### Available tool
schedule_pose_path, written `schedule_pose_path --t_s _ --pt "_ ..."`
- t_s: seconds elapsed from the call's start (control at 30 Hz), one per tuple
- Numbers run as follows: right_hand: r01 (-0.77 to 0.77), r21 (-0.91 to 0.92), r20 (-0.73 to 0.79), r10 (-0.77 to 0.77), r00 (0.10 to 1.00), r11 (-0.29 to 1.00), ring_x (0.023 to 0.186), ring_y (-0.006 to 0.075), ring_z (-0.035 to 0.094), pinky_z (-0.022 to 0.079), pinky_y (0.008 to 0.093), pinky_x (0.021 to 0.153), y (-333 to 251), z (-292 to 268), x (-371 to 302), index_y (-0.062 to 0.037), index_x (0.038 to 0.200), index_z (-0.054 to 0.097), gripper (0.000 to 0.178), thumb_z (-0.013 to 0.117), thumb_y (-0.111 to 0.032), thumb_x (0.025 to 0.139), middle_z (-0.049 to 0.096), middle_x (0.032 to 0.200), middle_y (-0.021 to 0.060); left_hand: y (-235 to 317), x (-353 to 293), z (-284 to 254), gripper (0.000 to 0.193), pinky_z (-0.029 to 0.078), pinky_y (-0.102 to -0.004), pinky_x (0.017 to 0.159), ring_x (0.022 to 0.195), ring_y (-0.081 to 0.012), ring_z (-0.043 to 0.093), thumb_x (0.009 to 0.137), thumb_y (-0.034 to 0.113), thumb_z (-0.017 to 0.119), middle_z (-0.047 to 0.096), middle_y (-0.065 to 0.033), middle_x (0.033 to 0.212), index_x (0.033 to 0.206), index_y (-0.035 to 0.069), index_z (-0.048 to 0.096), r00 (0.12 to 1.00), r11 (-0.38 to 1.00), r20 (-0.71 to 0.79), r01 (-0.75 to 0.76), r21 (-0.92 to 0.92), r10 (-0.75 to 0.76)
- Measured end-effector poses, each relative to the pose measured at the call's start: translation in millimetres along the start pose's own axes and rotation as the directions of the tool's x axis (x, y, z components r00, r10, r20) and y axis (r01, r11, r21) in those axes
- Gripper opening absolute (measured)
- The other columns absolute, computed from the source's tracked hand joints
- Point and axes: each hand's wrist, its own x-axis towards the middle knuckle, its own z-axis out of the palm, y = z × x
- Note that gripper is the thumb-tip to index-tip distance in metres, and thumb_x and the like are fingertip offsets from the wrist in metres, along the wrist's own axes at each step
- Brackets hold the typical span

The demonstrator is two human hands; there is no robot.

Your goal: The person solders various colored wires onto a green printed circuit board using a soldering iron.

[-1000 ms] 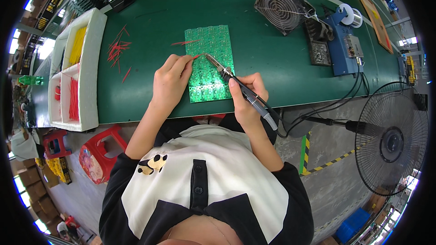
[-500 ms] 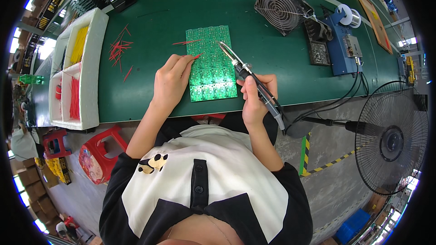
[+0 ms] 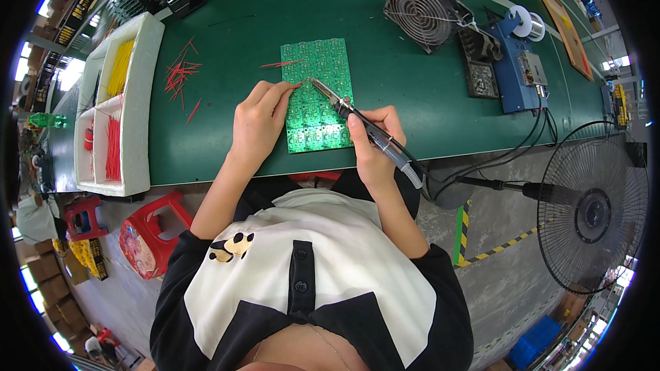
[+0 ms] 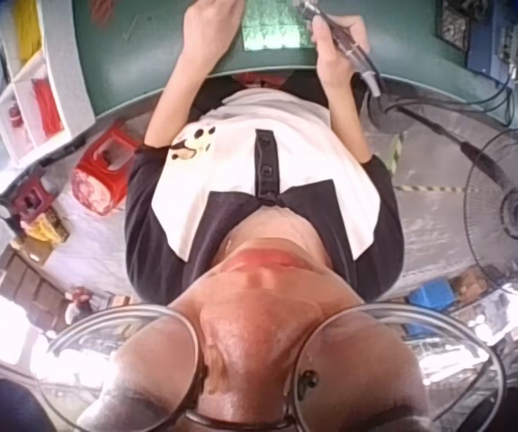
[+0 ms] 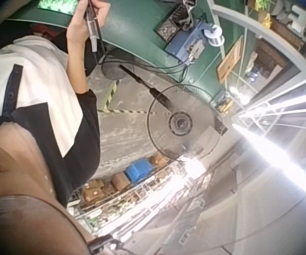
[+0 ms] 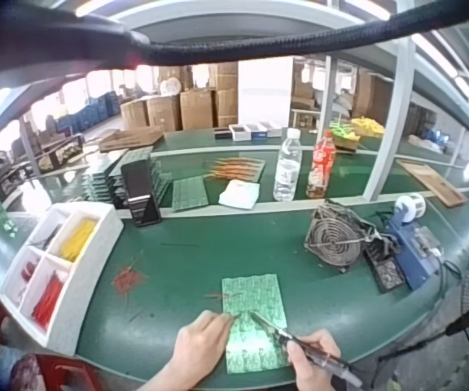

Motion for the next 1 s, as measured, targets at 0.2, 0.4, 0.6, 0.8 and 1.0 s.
schedule_pose_path --t_s 0.2,0.4,0.6,0.8,1.0 --pt "0.002 -0.007 0.009 -0.002 1.000 1.000 0.052 0.0016 0.045 0.033 0.0170 0.047 1.3 -1.0 0.5 -0.0012 0.080 0.049 0.017 0.063 -0.009 0.084 0.055 0.061 0.0008 -0.3 0.1 -0.6 0.008 0.048 -0.0321 0.051 0.059 -0.0238 0.059 0.079 0.003 0.062 0.058 -0.0076 0.077 0.087 0.004 0.063 1.000 1.000 0.011 0.004 -0.005 -0.004" --pt "0.017 -0.019 0.009 -0.017 1.000 1.000 0.051 0.0014 0.044 0.032 0.0172 0.046 1.7 -1.6 0.5 -0.0014 0.079 0.049 0.017 0.063 -0.009 0.084 0.054 0.060 0.0003 0.0 0.5 -0.7 0.009 0.047 -0.0325 0.051 0.058 -0.0238 0.059 0.079 0.003 0.062 0.057 -0.0077 0.076 0.088 0.003 0.063 1.000 1.000 0.020 0.005 -0.011 -0.005" --pt "0.010 -0.026 0.007 -0.010 1.000 1.000 0.051 0.0036 0.047 0.042 0.0201 0.053 1.3 -1.2 -0.1 -0.0014 0.079 0.047 0.019 0.062 -0.012 0.084 0.054 0.060 0.0028 -0.8 0.3 -1.1 0.009 0.046 -0.0328 0.050 0.057 -0.0238 0.058 0.079 0.003 0.062 0.056 -0.0077 0.075 0.088 0.003 0.063 1.000 1.000 0.026 0.005 0.009 -0.006" --pt "0.012 0.020 -0.039 -0.012 0.999 1.000 0.049 0.0046 0.046 0.052 0.0242 0.060 3.2 -1.7 0.9 -0.0014 0.080 0.046 0.020 0.061 -0.014 0.085 0.052 0.060 0.0048 -0.3 0.4 -0.9 0.009 0.046 -0.0327 0.050 0.057 -0.0234 0.058 0.079 0.004 0.062 0.056 -0.0073 0.075 0.088 0.003 0.063 1.000 1.000 0.023 0.003 0.010 -0.003" --pt "0.004 -0.021 -0.014 -0.005 1.000 1.000 0.050 0.0049 0.047 0.051 0.0230 0.058 1.0 -2.1 -1.0 -0.0014 0.080 0.046 0.021 0.062 -0.015 0.085 0.052 0.060 0.0048 0.0 -0.2 0.0 0.009 0.046 -0.0326 0.050 0.056 -0.0231 0.057 0.079 0.005 0.063 0.056 -0.0069 0.075 0.088 0.004 0.063 1.000 1.000 0.002 -0.002 0.004 0.002"
